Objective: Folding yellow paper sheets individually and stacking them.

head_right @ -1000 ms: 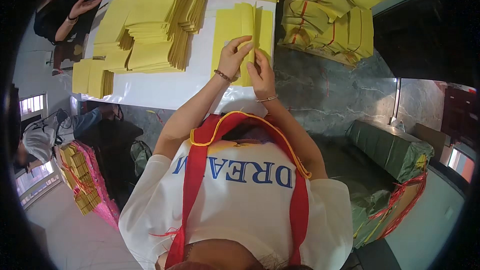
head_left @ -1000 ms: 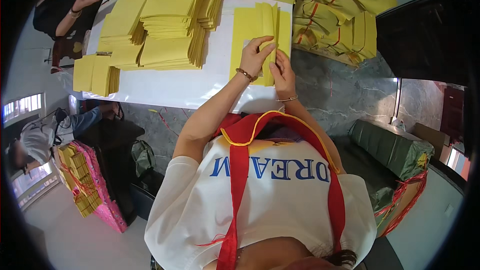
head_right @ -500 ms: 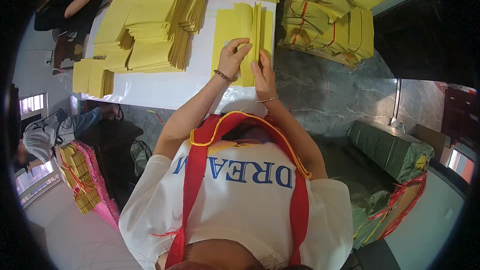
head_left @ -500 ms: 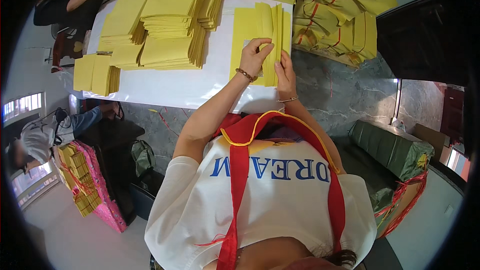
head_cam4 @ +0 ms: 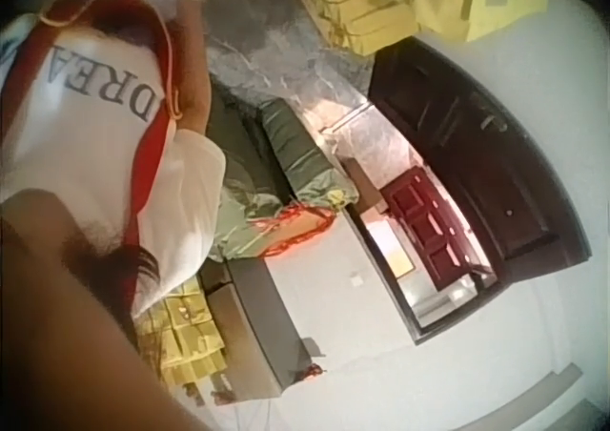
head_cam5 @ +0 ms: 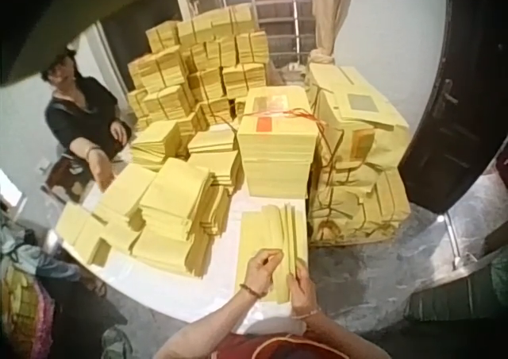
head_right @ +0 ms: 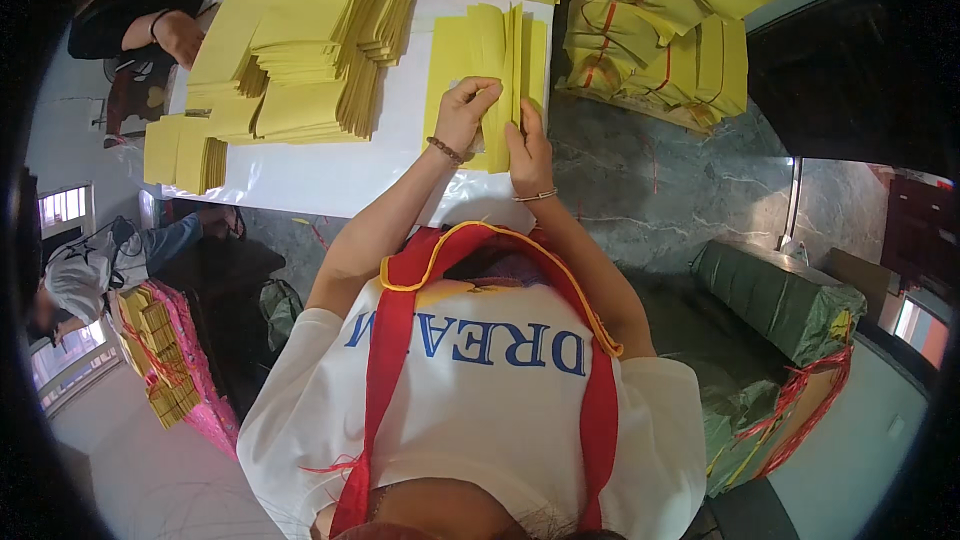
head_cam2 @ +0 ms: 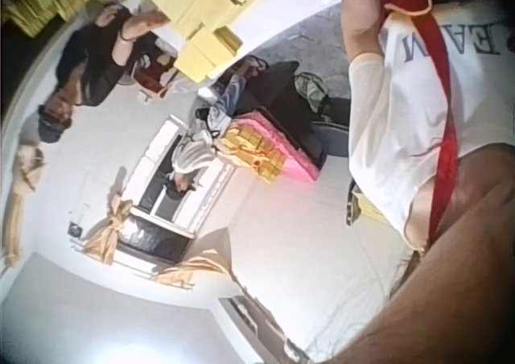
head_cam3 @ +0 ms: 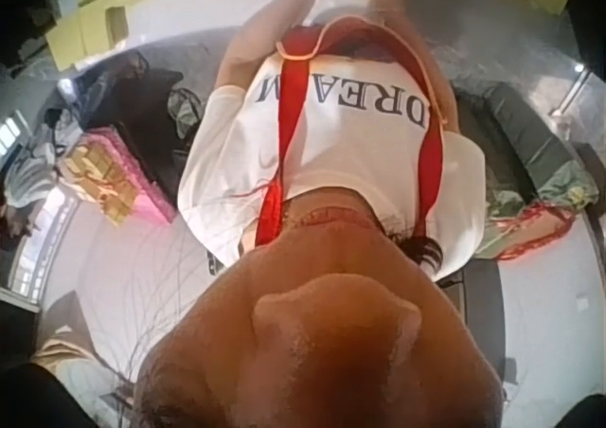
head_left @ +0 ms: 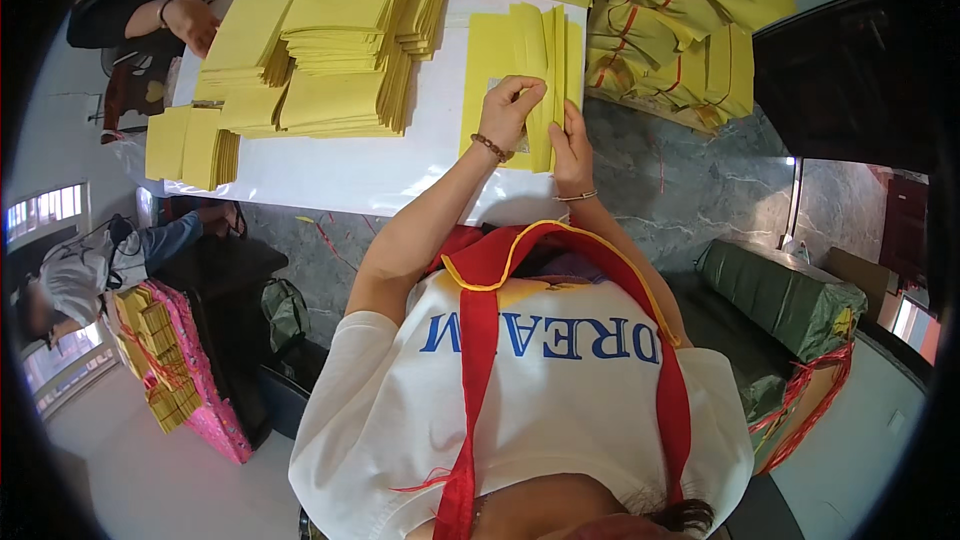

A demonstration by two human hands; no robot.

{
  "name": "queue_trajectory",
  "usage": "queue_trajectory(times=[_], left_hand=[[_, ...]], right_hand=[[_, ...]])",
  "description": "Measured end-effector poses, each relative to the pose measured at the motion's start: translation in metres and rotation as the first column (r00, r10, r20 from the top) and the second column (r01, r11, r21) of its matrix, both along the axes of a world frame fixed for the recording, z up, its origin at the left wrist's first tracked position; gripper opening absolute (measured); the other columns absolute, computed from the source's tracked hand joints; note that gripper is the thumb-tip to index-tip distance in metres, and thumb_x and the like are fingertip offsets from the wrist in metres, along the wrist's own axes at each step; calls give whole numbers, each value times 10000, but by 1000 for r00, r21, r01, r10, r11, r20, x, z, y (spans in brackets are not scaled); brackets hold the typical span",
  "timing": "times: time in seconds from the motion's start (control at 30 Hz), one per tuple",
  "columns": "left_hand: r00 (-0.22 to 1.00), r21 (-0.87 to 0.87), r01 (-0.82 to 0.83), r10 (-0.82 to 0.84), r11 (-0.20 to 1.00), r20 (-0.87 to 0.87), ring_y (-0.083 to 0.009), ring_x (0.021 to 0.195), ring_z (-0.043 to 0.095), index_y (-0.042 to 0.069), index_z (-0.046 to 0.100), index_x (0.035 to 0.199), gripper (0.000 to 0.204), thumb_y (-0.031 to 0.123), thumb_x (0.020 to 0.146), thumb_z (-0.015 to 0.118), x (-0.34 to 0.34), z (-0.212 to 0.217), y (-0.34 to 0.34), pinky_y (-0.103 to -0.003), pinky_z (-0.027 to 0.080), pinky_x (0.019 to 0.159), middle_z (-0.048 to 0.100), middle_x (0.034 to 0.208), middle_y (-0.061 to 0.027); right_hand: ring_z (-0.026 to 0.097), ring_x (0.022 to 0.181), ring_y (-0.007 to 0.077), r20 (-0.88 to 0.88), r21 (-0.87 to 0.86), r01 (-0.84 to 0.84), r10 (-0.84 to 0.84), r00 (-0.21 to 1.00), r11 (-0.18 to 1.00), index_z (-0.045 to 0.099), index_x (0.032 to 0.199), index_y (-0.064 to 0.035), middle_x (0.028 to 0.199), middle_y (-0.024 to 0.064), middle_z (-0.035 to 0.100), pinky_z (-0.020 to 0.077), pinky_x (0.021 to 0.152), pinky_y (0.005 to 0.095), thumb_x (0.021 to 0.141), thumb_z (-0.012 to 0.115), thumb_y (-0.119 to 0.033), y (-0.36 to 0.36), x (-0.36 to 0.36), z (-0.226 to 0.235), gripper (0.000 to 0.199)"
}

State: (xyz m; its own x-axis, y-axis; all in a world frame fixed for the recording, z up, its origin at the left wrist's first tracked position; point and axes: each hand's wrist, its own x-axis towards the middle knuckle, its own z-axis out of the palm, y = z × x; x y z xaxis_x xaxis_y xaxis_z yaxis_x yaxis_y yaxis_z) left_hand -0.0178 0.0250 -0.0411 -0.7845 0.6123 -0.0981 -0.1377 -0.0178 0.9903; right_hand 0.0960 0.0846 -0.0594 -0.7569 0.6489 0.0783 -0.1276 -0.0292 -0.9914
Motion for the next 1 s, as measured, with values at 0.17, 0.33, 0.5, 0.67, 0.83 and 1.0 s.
queue_trajectory(times=[0.17,0.33,0.5,0.67,0.83,1.0], left_hand=[[999,59,3,-6,998,44,-84,657,494,4,637,854,171,161,791,619,-2,-7,1,-224,397,589,568,749,-28],[996,38,11,-15,999,89,-87,669,503,4,637,851,171,164,796,614,-1,-4,1,-227,403,596,567,743,-23],[999,53,-4,2,999,44,-77,637,485,2,637,853,179,170,793,618,0,-4,0,-219,393,571,565,734,-14],[1000,36,0,0,999,11,-75,630,474,8,641,860,185,177,787,626,-1,-4,0,-219,385,563,569,737,-14],[1000,14,0,1,1000,-17,-61,588,434,20,647,864,195,193,773,648,1,-1,1,-213,360,524,557,708,-2],[1000,28,-14,14,999,17,-41,537,378,32,651,858,192,202,770,659,0,-7,2,-203,312,472,528,658,22]], right_hand=[[479,1079,210,63,68,23,-27,998,997,332,1257,52,1199,181,473,354,912,282,867,425,-107,0,0,2,431],[500,1051,239,52,120,13,-20,998,993,334,1269,23,1182,194,480,374,885,297,870,404,-130,0,0,15,433],[558,900,278,115,315,66,-107,988,947,380,1236,-32,1043,197,543,421,794,323,876,406,-149,-1,3,28,379],[569,768,261,176,206,92,-129,976,974,458,1101,-60,878,161,577,435,707,334,868,481,-192,-3,3,23,269],[543,759,169,178,206,105,-143,974,973,484,1020,-51,835,105,568,425,689,292,865,514,-211,1,2,15,224],[516,786,147,192,44,140,-146,970,989,482,1020,-34,846,95,552,412,719,277,877,483,-200,1,1,12,219]])
